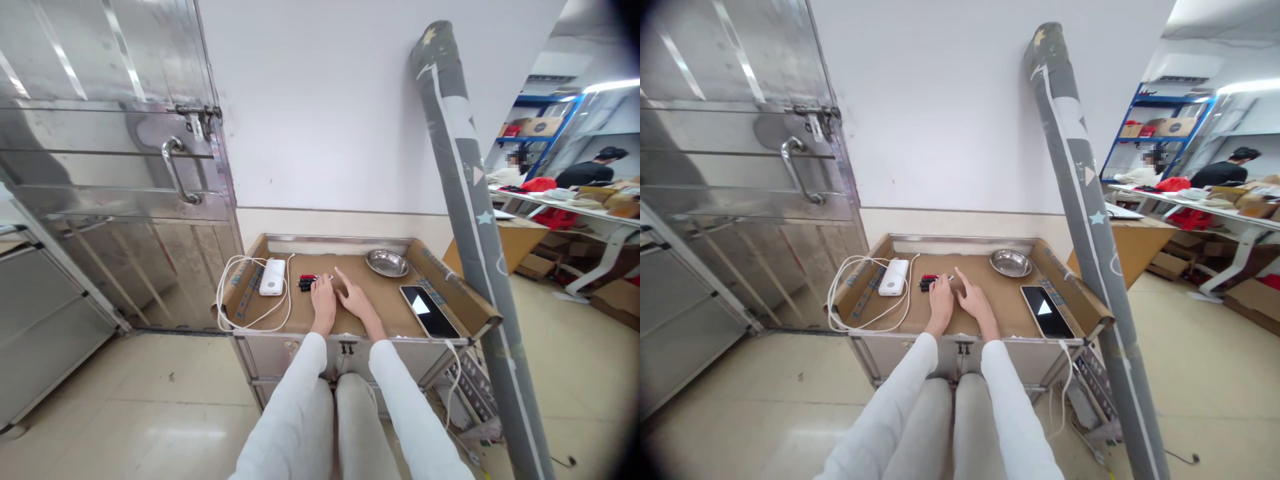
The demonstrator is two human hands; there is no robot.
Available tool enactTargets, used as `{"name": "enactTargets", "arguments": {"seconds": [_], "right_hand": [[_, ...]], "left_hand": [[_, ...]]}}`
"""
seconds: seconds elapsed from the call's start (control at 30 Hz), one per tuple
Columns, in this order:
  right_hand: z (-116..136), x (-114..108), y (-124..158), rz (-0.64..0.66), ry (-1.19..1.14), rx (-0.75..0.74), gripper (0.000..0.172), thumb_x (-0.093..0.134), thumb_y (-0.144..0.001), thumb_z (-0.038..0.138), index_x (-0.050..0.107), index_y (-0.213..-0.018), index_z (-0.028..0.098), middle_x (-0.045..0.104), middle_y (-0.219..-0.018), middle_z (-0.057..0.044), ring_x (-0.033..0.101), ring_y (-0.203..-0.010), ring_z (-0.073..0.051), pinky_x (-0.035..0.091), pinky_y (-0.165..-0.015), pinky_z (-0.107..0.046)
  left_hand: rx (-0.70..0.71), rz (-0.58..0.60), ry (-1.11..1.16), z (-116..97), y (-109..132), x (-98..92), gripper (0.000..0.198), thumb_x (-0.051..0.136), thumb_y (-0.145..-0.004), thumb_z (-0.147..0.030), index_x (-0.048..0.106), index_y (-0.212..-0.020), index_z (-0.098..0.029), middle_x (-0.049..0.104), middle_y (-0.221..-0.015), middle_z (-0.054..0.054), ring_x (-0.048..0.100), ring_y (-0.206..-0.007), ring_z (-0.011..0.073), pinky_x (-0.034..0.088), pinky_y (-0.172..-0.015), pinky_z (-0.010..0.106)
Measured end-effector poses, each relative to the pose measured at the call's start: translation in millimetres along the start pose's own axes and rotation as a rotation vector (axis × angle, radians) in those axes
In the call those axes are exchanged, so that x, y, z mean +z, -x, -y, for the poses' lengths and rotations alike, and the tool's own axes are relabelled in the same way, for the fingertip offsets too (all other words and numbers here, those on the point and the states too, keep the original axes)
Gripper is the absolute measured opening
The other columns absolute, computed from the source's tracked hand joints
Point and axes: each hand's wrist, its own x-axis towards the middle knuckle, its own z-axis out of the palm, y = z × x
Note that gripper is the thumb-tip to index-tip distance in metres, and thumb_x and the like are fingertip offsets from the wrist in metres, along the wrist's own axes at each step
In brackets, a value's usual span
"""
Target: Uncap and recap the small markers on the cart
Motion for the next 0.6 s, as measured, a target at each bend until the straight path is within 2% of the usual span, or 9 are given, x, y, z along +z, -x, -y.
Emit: {"name": "enactTargets", "arguments": {"seconds": [0.07,0.23,0.37,0.47,0.6], "right_hand": [[-4.0,4.5,-0.5,-0.019,0.07,0.069,0.068,0.047,-0.084,0.019,0.021,-0.147,0.025,0.049,-0.138,-0.007,0.052,-0.121,-0.019,0.04,-0.103,-0.038],[-12.9,11.9,-1.2,-0.059,0.207,0.144,0.045,0.039,-0.089,0.018,0.045,-0.133,0.011,0.052,-0.134,-0.015,0.048,-0.125,-0.02,0.035,-0.107,-0.035],[-13.7,12.6,-0.7,-0.065,0.235,0.164,0.038,0.038,-0.089,0.016,0.057,-0.121,0.01,0.055,-0.131,-0.014,0.049,-0.124,-0.021,0.034,-0.107,-0.034],[-13.6,11.9,0.3,-0.072,0.222,0.154,0.037,0.037,-0.088,0.014,0.059,-0.118,0.012,0.057,-0.129,-0.013,0.051,-0.122,-0.019,0.036,-0.105,-0.032],[-14.0,10.7,1.1,-0.078,0.213,0.137,0.036,0.037,-0.087,0.012,0.06,-0.116,0.013,0.059,-0.126,-0.012,0.053,-0.119,-0.018,0.037,-0.104,-0.031]], "left_hand": [[-0.047,-0.05,-0.057,-2.6,2.4,-4.9,0.024,0.037,-0.089,-0.008,0.054,-0.106,-0.013,0.062,-0.103,0.011,0.054,-0.104,0.0243,0.039,-0.092,0.038],[-0.171,-0.063,-0.181,-7.8,8.7,-12.7,0.027,0.032,-0.09,-0.008,0.053,-0.107,-0.01,0.058,-0.105,0.015,0.053,-0.099,0.0253,0.042,-0.087,0.038],[-0.194,-0.044,-0.195,-7.5,12.9,-8.9,0.03,0.031,-0.09,-0.01,0.052,-0.112,-0.006,0.055,-0.109,0.02,0.054,-0.099,0.0268,0.044,-0.085,0.039],[-0.174,-0.047,-0.179,-6.1,14.4,-2.2,0.033,0.032,-0.09,-0.011,0.048,-0.118,-0.004,0.053,-0.114,0.022,0.054,-0.101,0.0276,0.045,-0.084,0.038],[-0.119,-0.055,-0.127,-4.2,13.6,2.9,0.031,0.037,-0.087,-0.012,0.049,-0.115,-0.004,0.054,-0.112,0.022,0.054,-0.101,0.0279,0.045,-0.085,0.039]]}}
